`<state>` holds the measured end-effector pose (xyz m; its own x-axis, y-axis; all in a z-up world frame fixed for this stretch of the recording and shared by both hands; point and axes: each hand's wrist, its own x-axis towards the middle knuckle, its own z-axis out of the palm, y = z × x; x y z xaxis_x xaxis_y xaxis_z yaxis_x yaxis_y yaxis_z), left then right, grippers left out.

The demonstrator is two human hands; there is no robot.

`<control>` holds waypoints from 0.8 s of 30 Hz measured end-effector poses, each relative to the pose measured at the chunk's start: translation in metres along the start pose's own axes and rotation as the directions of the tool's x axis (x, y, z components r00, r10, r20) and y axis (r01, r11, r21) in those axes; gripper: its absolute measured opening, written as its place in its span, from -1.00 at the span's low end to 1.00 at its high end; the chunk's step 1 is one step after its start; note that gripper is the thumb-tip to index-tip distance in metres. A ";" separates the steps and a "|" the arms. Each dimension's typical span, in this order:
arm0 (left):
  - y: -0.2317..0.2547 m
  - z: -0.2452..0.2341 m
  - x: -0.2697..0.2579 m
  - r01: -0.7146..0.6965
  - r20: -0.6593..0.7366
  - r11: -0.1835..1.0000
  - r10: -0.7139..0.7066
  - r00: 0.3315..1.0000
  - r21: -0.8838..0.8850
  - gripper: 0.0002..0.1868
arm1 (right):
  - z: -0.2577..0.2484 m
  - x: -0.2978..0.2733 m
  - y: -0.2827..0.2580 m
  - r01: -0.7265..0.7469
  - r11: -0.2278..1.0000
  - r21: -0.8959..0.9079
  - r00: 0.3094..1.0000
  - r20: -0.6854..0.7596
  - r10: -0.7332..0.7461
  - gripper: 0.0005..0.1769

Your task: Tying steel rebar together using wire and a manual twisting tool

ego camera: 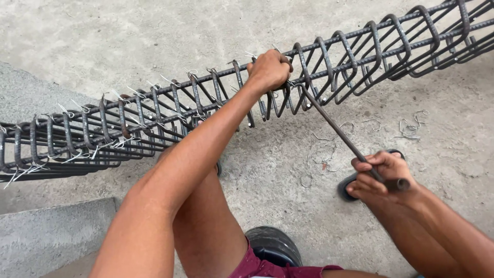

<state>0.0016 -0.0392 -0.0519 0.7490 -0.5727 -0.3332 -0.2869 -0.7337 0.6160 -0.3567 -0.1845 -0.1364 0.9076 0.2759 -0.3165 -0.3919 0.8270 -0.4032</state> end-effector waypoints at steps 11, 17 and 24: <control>-0.004 0.000 0.006 -0.016 0.037 0.999 0.018 0.999 -0.048 -0.59 | -0.007 0.003 -0.030 -0.151 0.952 0.266 0.952 0.299 0.068 -0.72; -0.002 -0.008 -0.012 -0.178 0.051 0.975 0.173 0.984 0.131 -0.56 | 0.049 -0.002 -0.047 -0.189 0.334 -0.924 0.930 -0.277 -0.241 -0.69; -0.008 -0.024 -0.017 -0.330 0.157 0.939 0.313 0.937 0.099 -0.73 | 0.068 -0.006 -0.063 -0.234 0.242 -0.942 0.914 -0.298 -0.276 -0.65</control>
<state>0.0057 -0.0152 -0.0341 0.5181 -0.8234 -0.2314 -0.5755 -0.5358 0.6179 -0.3271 -0.2049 -0.0505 0.8926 -0.1220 -0.4341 -0.4491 -0.3254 -0.8321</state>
